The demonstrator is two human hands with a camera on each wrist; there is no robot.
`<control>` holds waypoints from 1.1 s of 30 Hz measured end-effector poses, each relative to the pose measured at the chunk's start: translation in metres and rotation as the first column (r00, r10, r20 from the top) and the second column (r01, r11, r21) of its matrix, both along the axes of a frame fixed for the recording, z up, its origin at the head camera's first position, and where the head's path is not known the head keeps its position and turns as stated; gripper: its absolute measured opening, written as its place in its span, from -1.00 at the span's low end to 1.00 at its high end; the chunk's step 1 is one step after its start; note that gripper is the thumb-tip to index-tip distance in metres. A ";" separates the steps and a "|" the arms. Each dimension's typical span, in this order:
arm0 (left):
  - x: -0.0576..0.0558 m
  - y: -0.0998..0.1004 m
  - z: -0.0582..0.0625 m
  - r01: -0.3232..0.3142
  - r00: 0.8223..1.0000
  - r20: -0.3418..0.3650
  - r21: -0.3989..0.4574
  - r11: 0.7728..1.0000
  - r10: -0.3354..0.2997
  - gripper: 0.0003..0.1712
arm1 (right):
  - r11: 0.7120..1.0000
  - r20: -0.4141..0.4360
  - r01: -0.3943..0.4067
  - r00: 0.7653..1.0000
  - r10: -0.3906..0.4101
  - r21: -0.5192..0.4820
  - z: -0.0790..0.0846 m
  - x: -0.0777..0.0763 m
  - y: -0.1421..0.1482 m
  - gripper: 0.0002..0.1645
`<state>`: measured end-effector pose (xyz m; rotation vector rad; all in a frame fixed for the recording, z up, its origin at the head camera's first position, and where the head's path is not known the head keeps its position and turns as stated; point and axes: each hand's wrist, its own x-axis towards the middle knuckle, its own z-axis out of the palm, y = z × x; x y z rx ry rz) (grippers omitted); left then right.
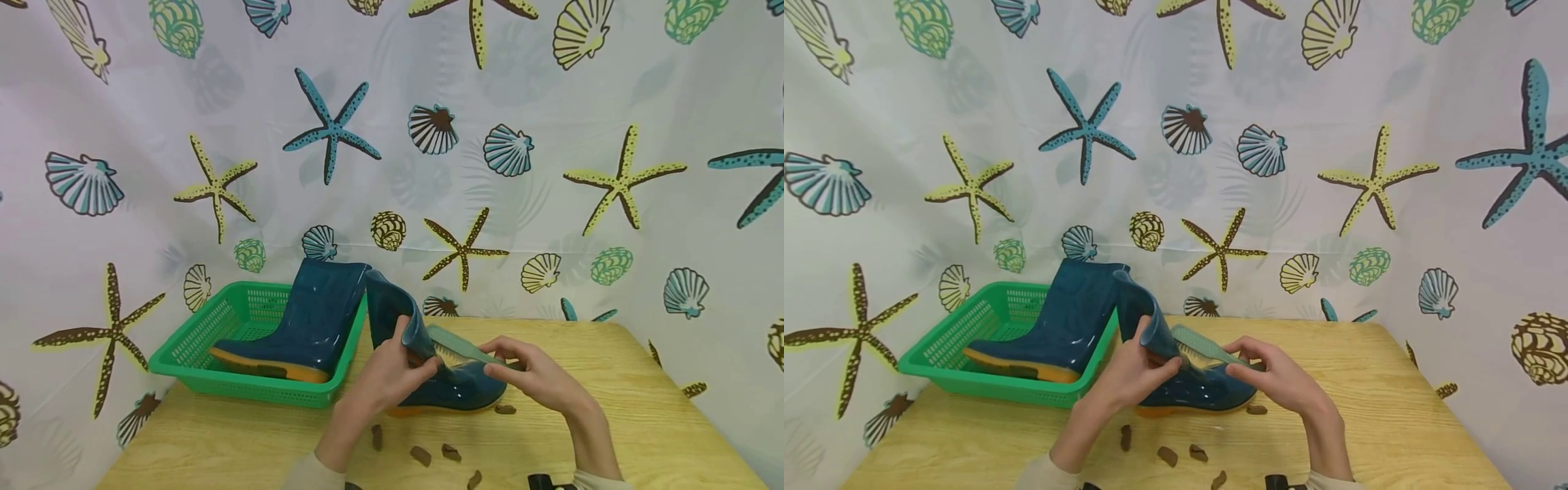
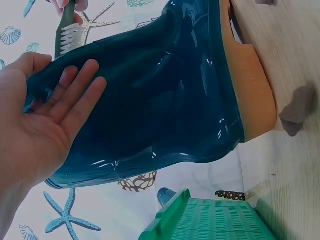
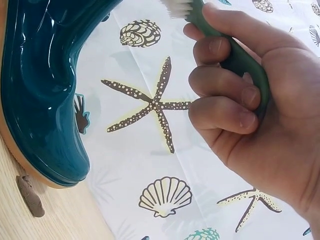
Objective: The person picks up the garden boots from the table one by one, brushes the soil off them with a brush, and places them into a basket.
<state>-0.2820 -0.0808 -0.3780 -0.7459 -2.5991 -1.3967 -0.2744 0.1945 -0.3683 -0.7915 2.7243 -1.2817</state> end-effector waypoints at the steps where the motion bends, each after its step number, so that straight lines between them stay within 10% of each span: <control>1: 0.000 0.000 0.000 0.001 1.000 -0.007 0.006 1.000 -0.001 -0.42 | 1.000 0.000 0.008 1.000 -0.008 0.001 0.000 0.000 0.000 -0.65; 33: -0.005 -0.022 0.006 -0.070 0.994 -0.057 0.364 0.929 0.097 -0.54 | 0.994 -0.001 0.105 0.994 -0.106 -0.021 0.010 0.010 0.001 -0.55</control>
